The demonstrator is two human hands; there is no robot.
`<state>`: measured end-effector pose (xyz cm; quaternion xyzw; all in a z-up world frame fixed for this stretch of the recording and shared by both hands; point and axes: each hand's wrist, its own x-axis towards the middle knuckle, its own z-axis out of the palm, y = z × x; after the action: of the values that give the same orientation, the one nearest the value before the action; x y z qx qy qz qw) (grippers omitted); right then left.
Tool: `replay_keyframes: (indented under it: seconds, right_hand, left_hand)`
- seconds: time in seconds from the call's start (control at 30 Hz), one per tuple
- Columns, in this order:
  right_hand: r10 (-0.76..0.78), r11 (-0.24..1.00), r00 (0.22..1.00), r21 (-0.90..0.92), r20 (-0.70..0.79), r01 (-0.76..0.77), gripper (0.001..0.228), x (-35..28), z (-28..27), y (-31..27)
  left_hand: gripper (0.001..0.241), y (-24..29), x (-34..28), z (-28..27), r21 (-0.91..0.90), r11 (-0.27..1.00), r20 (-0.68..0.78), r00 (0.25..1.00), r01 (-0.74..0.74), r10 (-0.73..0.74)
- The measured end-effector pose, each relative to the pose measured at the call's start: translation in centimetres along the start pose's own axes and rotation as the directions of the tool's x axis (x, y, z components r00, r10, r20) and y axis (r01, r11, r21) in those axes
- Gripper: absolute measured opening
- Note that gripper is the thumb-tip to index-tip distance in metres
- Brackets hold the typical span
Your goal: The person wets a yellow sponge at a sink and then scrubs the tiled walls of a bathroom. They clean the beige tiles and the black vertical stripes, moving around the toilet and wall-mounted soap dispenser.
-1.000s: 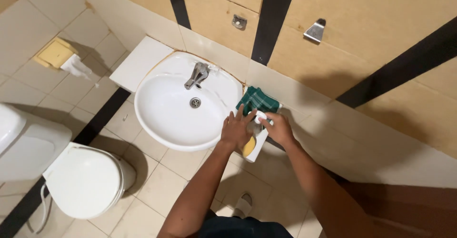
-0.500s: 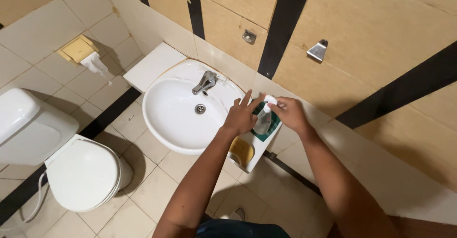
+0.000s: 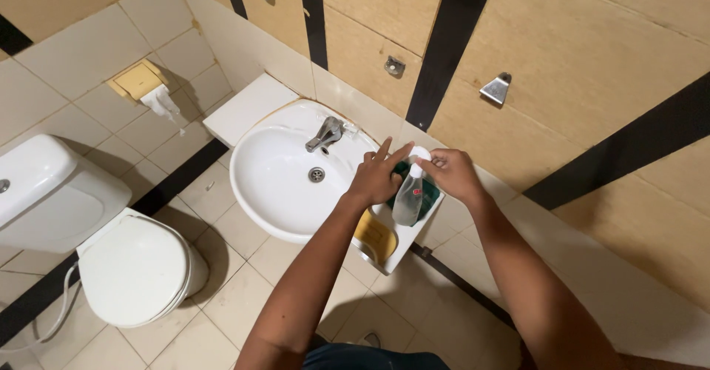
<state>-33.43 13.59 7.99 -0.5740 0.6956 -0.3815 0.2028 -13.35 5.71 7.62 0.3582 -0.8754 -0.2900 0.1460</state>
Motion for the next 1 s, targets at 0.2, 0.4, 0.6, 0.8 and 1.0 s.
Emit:
replay_keyframes:
  seconds: [0.2, 0.4, 0.6, 0.8, 1.0]
  right_hand:
    - [0.039, 0.998, 0.999, 0.053, 0.012, -0.039, 0.026, -0.7, -0.3, -4.1]
    - [0.003, 0.997, 1.0, 0.071, 0.023, -0.004, 0.025, -0.8, 0.7, -3.1]
    - [0.003, 0.999, 0.999, 0.045, 0.046, -0.005, 0.022, -1.2, 1.7, -3.7]
    - [-0.158, 0.984, 0.987, -0.078, 0.032, 0.16, 0.021, -1.7, 3.0, -4.4]
    - [-0.117, 0.983, 0.991, -0.133, 0.058, 0.124, 0.026, -2.4, 4.1, -6.3]
  left_hand:
    - [0.084, -0.4, -0.7, -0.5, -0.027, 0.999, 0.008, 1.0, 0.017, -0.017]
    - [0.075, -0.4, -1.5, -0.8, -0.037, 0.999, -0.041, 0.999, -0.001, -0.001]
    - [0.057, -0.6, -2.5, -0.3, 0.03, 0.994, -0.252, 0.962, -0.101, 0.105]
    - [0.049, 0.5, -3.3, -1.8, 0.141, 0.989, -0.212, 0.975, -0.043, 0.073]
    - [0.039, -0.1, -4.7, -2.7, 0.159, 0.983, -0.287, 0.948, -0.095, 0.138]
